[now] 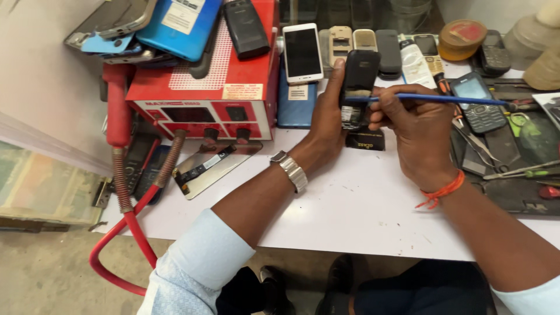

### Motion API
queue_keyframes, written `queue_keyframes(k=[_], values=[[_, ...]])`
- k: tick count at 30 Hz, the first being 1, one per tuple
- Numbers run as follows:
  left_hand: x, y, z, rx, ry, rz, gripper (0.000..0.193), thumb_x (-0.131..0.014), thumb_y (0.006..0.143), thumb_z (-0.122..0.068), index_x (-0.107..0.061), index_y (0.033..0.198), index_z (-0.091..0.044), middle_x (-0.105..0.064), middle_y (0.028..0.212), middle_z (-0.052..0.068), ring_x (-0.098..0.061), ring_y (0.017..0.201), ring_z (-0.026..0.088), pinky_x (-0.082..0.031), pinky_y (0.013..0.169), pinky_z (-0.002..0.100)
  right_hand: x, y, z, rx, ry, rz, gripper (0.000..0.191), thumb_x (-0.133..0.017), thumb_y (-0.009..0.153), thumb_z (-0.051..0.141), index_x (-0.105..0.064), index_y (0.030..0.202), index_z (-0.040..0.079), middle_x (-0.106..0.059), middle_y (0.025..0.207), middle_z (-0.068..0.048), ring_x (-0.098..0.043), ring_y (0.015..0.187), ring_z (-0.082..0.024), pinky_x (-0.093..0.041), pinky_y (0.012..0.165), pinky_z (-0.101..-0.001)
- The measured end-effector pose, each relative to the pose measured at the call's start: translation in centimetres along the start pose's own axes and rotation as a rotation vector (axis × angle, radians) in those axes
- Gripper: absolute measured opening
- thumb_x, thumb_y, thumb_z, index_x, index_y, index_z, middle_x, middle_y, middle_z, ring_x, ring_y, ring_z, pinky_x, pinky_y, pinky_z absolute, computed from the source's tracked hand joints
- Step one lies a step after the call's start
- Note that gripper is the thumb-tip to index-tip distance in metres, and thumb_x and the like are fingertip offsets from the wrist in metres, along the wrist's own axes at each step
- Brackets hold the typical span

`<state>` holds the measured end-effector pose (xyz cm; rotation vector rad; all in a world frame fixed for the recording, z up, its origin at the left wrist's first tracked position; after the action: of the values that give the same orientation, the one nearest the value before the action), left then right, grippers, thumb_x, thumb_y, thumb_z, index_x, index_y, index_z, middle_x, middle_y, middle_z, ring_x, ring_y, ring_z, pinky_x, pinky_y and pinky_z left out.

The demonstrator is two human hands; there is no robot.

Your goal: The person disassembles a feature phone, removes the battery and keypad, and uses a plastic pry tool to separate the casing and internal components. They then reassemble the phone by snapping the keypad and back cover back into place.

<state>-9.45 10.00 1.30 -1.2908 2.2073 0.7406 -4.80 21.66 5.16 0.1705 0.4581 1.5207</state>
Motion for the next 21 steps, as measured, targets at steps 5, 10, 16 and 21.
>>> queue_keyframes(k=[5,10,16,21], values=[[0.9,0.3,0.2,-0.01,0.023,-0.038,0.07,-0.04,0.109,-0.064,-0.069,0.11,0.0,-0.07,0.087,0.009,-0.07,0.074,0.013,-0.062,0.066,0.027,-0.1,0.0,0.8,0.031,0.005,-0.026,0.018,-0.071,0.107,0.016,-0.069,0.109,-0.002,-0.072,0.094,-0.009,-0.069,0.079,-0.014,-0.061,0.072,-0.0284],[2.2,0.4,0.8,0.048,0.065,-0.155,0.066,-0.04,0.106,-0.062,-0.065,0.115,-0.001,-0.073,0.096,0.01,-0.073,0.086,0.016,-0.064,0.079,0.029,0.1,0.0,1.3,0.049,-0.022,-0.06,0.021,-0.07,0.11,0.017,-0.067,0.111,-0.004,-0.073,0.095,-0.01,-0.07,0.081,-0.014,-0.062,0.075,-0.0293],[2.4,0.4,-0.2,0.003,0.025,-0.197,0.059,-0.038,0.105,-0.06,-0.058,0.125,-0.008,-0.07,0.1,0.011,-0.072,0.091,0.017,-0.063,0.083,0.035,0.2,-0.2,2.0,0.137,-0.328,-0.024,0.025,-0.064,0.115,0.02,-0.064,0.108,-0.004,-0.068,0.088,-0.009,-0.066,0.074,-0.012,-0.057,0.068,-0.0255],[3.5,0.2,-3.6,-0.209,0.19,-0.286,0.075,-0.032,0.105,-0.065,-0.068,0.112,0.0,-0.076,0.098,0.015,-0.075,0.095,0.02,-0.065,0.092,0.036,1.3,0.1,2.0,0.175,-0.878,-0.043,0.054,-0.051,0.122,0.035,-0.063,0.081,0.002,-0.059,0.066,-0.007,-0.06,0.059,-0.016,-0.046,0.058,-0.0324]])
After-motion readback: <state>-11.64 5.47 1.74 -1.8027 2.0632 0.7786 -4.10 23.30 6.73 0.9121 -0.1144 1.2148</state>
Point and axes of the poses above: each hand's wrist, its own y-axis towards the middle knuckle, its own x-axis out of the back of the hand, z = x × y, the point moved 10 cm from there along y, towards the middle knuckle
